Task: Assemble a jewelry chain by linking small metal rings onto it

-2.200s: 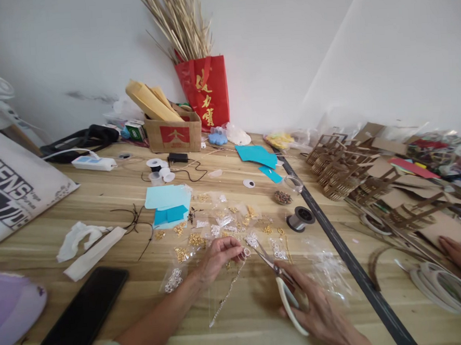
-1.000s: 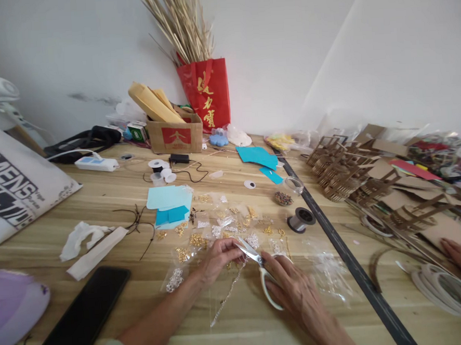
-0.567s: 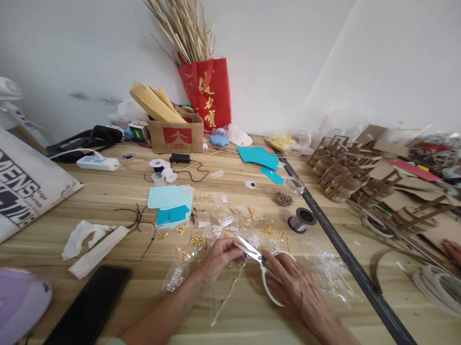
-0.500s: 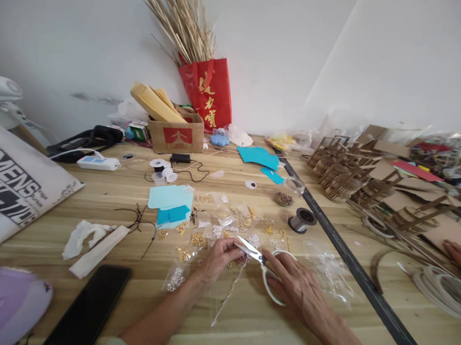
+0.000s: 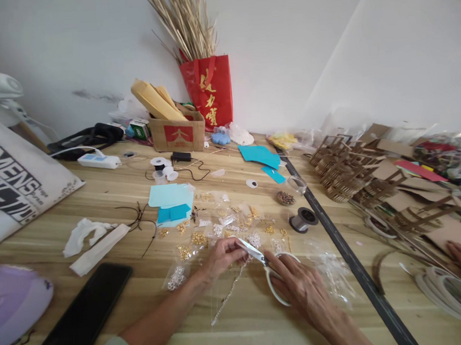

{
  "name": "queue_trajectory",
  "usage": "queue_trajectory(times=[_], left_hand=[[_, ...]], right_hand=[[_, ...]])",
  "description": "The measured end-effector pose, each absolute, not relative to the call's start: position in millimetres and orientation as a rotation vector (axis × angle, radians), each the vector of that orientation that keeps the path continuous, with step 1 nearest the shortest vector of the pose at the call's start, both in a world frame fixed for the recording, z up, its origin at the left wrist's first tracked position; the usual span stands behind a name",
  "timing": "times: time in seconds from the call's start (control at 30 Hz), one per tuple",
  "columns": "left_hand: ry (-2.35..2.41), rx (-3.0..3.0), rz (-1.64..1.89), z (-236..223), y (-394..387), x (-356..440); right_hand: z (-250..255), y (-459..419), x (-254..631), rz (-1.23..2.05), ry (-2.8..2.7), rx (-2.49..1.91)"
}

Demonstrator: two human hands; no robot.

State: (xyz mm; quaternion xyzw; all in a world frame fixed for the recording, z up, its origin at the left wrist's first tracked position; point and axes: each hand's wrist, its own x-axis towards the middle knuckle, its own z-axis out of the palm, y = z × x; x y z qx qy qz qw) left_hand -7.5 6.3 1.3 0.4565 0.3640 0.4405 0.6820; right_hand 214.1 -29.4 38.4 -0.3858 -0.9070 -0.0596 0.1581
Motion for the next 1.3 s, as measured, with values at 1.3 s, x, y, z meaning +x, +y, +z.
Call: queue_trajectory(times=[1.3], left_hand=[[0.863,1.035,1.011,-4.0,5.5,-2.3]], right_hand=[[-3.2,-78.7,206.8,2.109,-0.843,-0.952]])
